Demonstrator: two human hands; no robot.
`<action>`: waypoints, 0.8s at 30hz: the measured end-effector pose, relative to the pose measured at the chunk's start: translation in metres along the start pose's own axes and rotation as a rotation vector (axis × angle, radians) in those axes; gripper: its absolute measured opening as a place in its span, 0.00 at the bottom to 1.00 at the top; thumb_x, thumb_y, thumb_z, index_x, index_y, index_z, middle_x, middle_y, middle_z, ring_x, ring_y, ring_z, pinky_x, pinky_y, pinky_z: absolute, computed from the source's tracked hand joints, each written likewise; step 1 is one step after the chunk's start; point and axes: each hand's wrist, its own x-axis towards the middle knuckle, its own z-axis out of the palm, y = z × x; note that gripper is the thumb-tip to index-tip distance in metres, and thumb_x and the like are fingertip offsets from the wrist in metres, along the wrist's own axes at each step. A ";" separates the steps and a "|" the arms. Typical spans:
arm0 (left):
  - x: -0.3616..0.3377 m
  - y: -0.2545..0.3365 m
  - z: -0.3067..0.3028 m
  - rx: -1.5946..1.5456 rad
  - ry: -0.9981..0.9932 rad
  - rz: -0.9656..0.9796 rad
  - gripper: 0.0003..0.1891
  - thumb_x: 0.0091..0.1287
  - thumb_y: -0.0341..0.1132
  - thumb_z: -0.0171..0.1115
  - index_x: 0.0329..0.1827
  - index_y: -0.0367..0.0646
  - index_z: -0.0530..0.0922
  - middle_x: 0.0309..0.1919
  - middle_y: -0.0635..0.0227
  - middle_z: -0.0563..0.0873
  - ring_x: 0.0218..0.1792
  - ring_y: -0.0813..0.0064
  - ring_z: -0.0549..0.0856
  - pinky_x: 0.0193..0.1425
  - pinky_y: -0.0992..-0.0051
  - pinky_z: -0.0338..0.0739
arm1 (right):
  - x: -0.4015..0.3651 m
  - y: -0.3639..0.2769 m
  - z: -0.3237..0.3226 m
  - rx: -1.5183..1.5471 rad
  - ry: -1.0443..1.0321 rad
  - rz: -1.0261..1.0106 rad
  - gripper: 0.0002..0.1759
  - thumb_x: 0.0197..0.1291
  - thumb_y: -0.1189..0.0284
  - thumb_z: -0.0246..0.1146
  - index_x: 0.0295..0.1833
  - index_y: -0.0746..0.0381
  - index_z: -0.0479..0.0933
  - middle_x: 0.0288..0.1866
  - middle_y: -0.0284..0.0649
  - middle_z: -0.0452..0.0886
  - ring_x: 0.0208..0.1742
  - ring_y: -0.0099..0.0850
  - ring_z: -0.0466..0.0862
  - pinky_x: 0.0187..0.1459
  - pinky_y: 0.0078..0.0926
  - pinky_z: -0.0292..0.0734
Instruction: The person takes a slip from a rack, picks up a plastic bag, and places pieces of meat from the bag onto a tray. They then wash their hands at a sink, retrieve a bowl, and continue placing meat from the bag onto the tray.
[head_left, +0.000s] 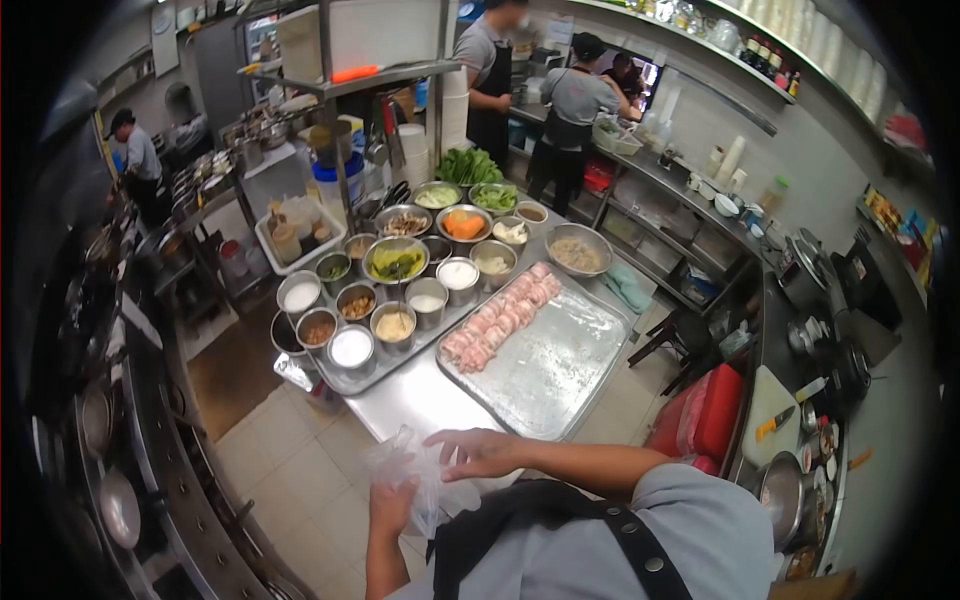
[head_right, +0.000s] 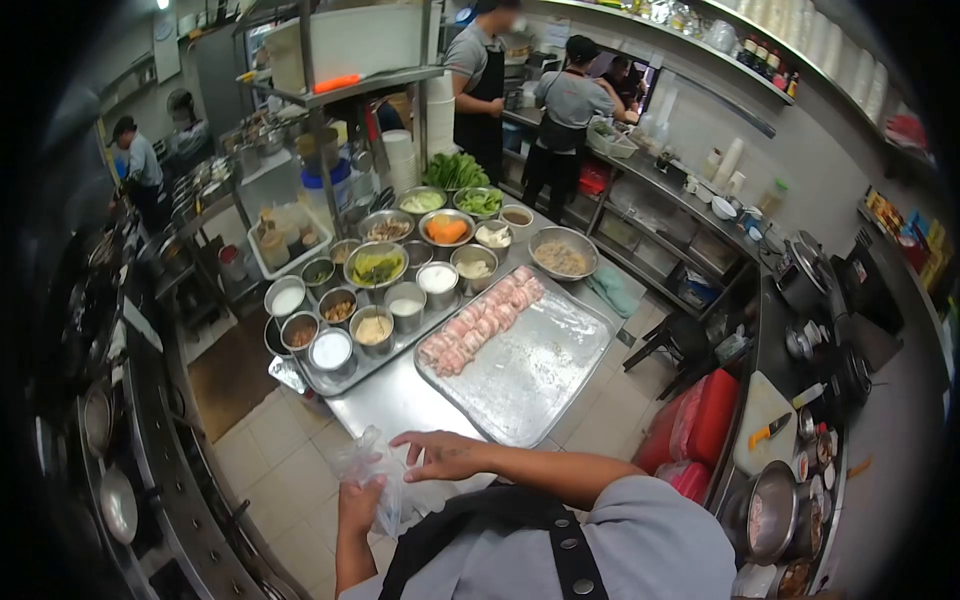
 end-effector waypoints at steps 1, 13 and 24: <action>0.002 0.002 -0.001 -0.032 -0.032 -0.029 0.19 0.60 0.30 0.63 0.55 0.37 0.77 0.53 0.63 0.80 0.50 0.71 0.79 0.55 0.72 0.74 | 0.005 0.005 0.000 -0.019 -0.040 -0.025 0.32 0.63 0.60 0.64 0.69 0.57 0.64 0.43 0.40 0.81 0.39 0.30 0.80 0.43 0.29 0.76; 0.007 0.015 0.016 -0.029 -0.037 -0.075 0.18 0.59 0.28 0.66 0.54 0.36 0.78 0.45 0.64 0.84 0.46 0.71 0.82 0.54 0.70 0.75 | -0.023 0.022 -0.014 0.199 0.074 0.088 0.23 0.64 0.58 0.63 0.58 0.62 0.71 0.35 0.36 0.80 0.31 0.23 0.77 0.36 0.23 0.75; -0.020 -0.002 0.015 -0.246 0.446 -0.152 0.13 0.66 0.27 0.56 0.52 0.34 0.74 0.40 0.61 0.84 0.40 0.68 0.85 0.44 0.72 0.80 | -0.003 0.092 -0.096 0.476 0.352 -0.057 0.12 0.64 0.64 0.62 0.39 0.62 0.78 0.29 0.32 0.81 0.29 0.20 0.79 0.30 0.20 0.75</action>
